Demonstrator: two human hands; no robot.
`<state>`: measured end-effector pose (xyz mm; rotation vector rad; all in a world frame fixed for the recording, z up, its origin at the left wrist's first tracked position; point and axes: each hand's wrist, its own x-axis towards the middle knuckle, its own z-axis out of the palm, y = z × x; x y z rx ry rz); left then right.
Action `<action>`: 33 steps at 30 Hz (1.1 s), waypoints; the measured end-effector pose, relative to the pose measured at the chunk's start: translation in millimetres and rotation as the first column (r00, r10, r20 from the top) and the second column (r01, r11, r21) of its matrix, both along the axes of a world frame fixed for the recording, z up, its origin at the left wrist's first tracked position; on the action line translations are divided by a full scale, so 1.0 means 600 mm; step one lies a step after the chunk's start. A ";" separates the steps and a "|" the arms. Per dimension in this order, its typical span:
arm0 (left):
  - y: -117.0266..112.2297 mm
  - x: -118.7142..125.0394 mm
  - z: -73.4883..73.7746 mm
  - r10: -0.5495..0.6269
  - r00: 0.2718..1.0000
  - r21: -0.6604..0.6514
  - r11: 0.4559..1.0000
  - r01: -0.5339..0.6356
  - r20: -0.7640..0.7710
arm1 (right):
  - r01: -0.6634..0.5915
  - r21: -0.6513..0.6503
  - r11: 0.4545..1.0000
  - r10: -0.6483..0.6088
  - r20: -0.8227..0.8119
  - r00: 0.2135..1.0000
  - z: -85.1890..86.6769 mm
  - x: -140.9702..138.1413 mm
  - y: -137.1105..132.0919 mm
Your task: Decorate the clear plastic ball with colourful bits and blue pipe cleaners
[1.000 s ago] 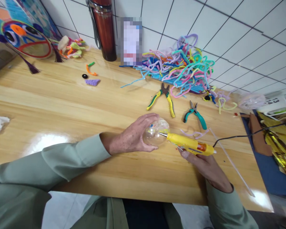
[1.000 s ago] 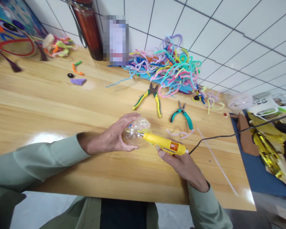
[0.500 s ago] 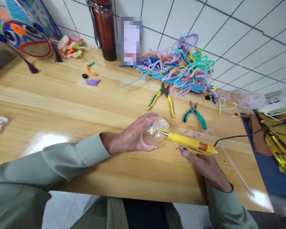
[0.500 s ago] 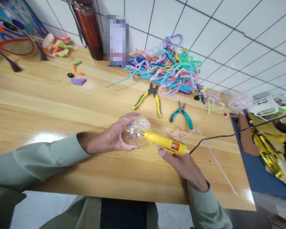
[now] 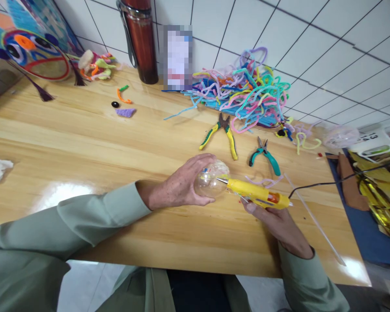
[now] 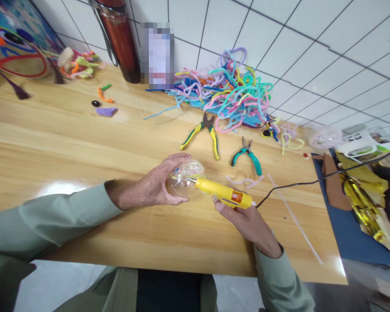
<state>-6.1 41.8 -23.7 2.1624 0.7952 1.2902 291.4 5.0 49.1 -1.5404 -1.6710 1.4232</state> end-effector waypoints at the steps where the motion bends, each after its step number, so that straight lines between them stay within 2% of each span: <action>1: 0.000 0.000 0.000 0.002 1.000 -0.011 1.000 -0.002 0.001 | -0.003 -0.001 1.000 0.003 0.006 1.000 0.000 0.000 0.000; 10: 0.000 -0.002 -0.002 -0.006 1.000 -0.024 1.000 0.006 0.001 | -0.037 0.000 0.999 0.037 0.000 0.999 0.002 -0.004 0.002; 17: -0.004 -0.003 0.003 0.019 1.000 -0.003 1.000 -0.019 -0.019 | 0.043 0.047 0.998 -0.038 -0.090 0.995 -0.001 0.004 0.005; 21: -0.009 -0.006 0.010 0.052 0.998 -0.083 0.995 -0.054 -0.024 | 0.062 0.034 0.998 -0.059 -0.089 0.994 -0.002 0.014 0.005; 25: -0.010 -0.009 0.016 0.054 0.998 -0.103 0.993 -0.055 -0.012 | 0.104 0.026 0.994 -0.100 -0.116 0.988 -0.006 0.023 0.007; 29: -0.008 -0.010 0.016 0.021 1.000 -0.154 0.988 -0.017 0.022 | 0.066 0.011 0.998 -0.064 -0.118 0.991 -0.007 0.023 0.011; 33: -0.010 -0.011 0.012 0.038 0.999 -0.239 0.970 -0.031 0.023 | 0.046 0.005 0.999 -0.045 -0.116 0.992 -0.005 0.019 0.013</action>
